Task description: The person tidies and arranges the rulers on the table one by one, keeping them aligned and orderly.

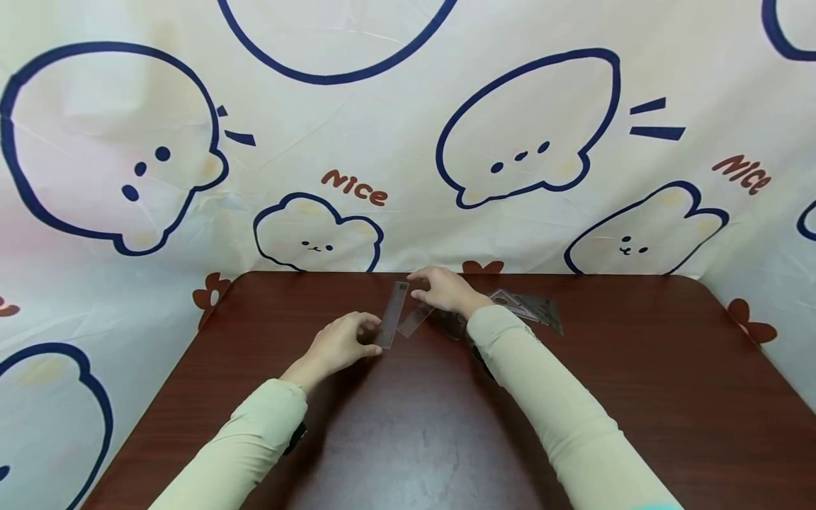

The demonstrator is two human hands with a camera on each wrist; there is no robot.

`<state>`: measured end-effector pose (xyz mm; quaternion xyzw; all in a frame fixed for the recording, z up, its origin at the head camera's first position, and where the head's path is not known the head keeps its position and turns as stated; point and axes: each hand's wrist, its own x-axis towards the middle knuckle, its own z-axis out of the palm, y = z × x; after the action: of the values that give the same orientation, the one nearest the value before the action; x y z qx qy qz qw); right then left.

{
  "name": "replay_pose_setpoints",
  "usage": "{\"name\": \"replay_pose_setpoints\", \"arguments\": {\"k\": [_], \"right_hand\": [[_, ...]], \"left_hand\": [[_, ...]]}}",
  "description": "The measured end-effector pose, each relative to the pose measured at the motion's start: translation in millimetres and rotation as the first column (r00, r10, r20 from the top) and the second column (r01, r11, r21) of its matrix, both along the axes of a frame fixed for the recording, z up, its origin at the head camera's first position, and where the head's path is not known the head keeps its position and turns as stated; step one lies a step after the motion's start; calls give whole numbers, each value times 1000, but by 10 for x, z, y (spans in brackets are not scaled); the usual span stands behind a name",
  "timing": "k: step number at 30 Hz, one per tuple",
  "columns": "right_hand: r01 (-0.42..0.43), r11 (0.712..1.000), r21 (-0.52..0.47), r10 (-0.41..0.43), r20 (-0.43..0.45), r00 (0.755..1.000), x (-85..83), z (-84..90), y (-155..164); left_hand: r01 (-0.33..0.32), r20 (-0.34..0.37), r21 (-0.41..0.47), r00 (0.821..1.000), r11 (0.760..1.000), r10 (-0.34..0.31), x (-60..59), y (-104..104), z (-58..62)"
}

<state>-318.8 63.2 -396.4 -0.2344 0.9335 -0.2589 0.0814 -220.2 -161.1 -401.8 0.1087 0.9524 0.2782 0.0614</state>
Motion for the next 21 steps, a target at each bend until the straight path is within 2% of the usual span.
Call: {"name": "replay_pose_setpoints", "arguments": {"k": [11,21], "right_hand": [[3,1000,-1,-3,22,1000,-60,-92,-101],[11,1000,21,-12,28,1000,-147,-163,-176]], "left_hand": [[-22,25,-6,999,1000,22,-23,35,-42],[-49,11,-36,999,998,49,-70,60,-98]]}}
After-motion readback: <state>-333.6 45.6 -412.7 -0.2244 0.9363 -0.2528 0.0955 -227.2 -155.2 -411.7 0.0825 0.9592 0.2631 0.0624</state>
